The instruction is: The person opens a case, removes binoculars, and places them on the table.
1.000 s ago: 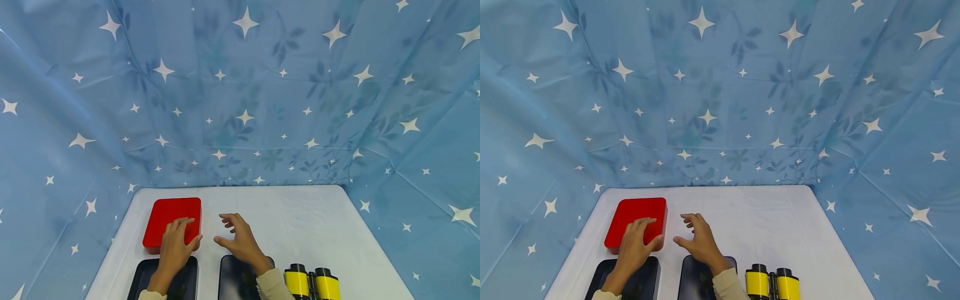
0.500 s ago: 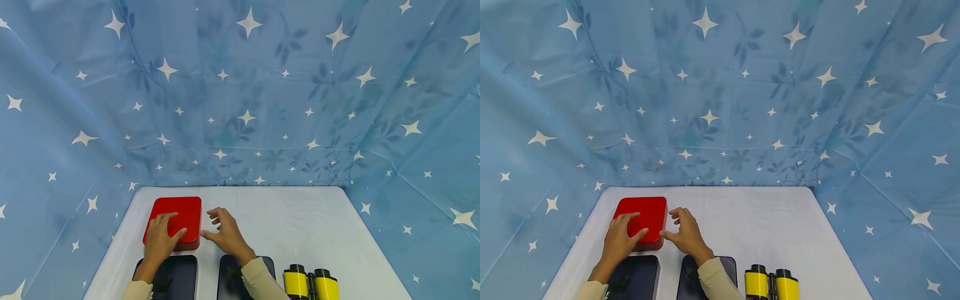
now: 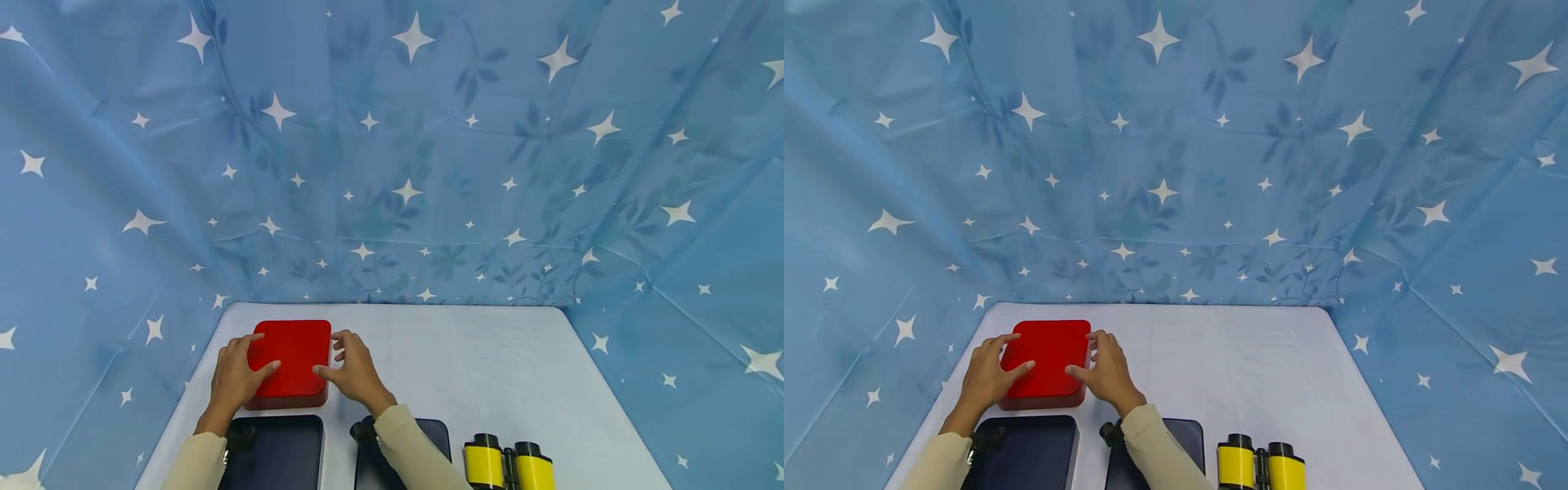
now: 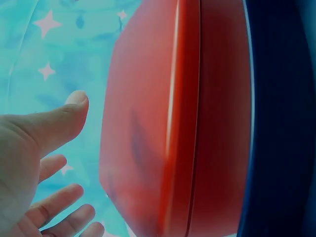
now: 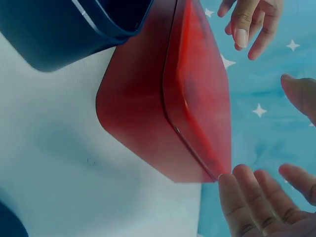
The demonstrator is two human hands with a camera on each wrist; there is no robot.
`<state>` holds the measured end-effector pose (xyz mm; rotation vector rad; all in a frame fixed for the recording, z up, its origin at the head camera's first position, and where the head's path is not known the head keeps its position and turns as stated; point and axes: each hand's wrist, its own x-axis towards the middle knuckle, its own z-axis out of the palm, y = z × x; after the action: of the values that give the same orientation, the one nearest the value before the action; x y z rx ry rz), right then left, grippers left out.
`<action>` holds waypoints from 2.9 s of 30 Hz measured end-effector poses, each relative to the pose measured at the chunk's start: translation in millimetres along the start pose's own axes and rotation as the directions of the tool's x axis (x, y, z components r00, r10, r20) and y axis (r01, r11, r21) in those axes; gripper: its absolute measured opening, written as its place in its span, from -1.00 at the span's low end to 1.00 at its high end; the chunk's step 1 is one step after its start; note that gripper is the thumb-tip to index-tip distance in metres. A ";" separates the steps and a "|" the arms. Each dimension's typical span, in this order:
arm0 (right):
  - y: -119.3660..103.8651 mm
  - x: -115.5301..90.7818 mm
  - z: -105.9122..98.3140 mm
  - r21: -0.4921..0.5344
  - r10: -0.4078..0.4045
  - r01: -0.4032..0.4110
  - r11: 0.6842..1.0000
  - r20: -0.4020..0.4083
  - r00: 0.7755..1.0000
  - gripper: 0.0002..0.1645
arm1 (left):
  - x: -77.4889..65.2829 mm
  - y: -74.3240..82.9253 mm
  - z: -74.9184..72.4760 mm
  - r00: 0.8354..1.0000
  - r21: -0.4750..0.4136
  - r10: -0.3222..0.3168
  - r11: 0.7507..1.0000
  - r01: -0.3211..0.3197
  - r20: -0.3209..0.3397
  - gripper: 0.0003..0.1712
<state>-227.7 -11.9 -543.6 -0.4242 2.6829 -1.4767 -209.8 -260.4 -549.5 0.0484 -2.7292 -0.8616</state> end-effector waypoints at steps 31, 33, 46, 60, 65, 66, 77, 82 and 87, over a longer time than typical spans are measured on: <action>-0.5 20.2 37.0 -0.094 0.209 -0.211 0.973 -0.033 0.977 -0.10 | 7.5 -28.4 5.5 0.980 -0.099 -0.150 0.982 0.164 0.131 -0.12; -0.7 19.8 37.8 -0.095 0.204 -0.207 0.974 -0.041 0.978 -0.09 | 7.0 -27.0 5.1 0.979 -0.089 -0.161 0.981 0.173 0.128 -0.12; -0.3 16.1 37.4 -0.031 0.183 -0.185 0.982 -0.067 0.981 -0.07 | 1.8 -23.4 7.1 0.979 -0.069 -0.182 0.980 0.188 0.094 -0.11; 5.4 21.6 32.1 0.085 0.218 -0.216 0.973 -0.009 0.976 -0.03 | 7.1 -24.1 1.5 0.963 -0.130 -0.228 0.960 0.246 0.142 -0.10; 7.2 23.2 31.0 0.144 0.262 -0.263 0.954 0.027 0.965 -0.05 | 9.8 -25.8 0.0 0.955 -0.128 -0.241 0.956 0.265 0.173 -0.11; 7.3 23.4 31.1 0.143 0.265 -0.267 0.953 0.028 0.964 -0.05 | 9.9 -26.0 0.0 0.954 -0.127 -0.243 0.955 0.267 0.175 -0.11; 9.6 20.0 25.1 0.115 0.197 -0.193 0.974 -0.021 0.980 -0.03 | 7.3 -15.1 0.3 0.976 -0.066 -0.200 0.976 0.206 0.089 -0.13; 11.9 18.0 13.9 0.108 0.140 -0.134 0.985 -0.045 0.989 -0.04 | 9.5 -4.1 2.0 0.981 -0.075 -0.183 0.979 0.187 0.064 -0.13; 15.6 15.9 -0.6 0.090 0.111 -0.104 0.991 -0.076 0.991 -0.04 | 13.1 9.9 6.7 0.990 -0.109 -0.137 0.984 0.139 0.030 -0.16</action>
<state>-246.5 -7.7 -554.9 -0.2158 2.6430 -1.6040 -223.7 -250.0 -545.9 0.2092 -2.7192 -1.0562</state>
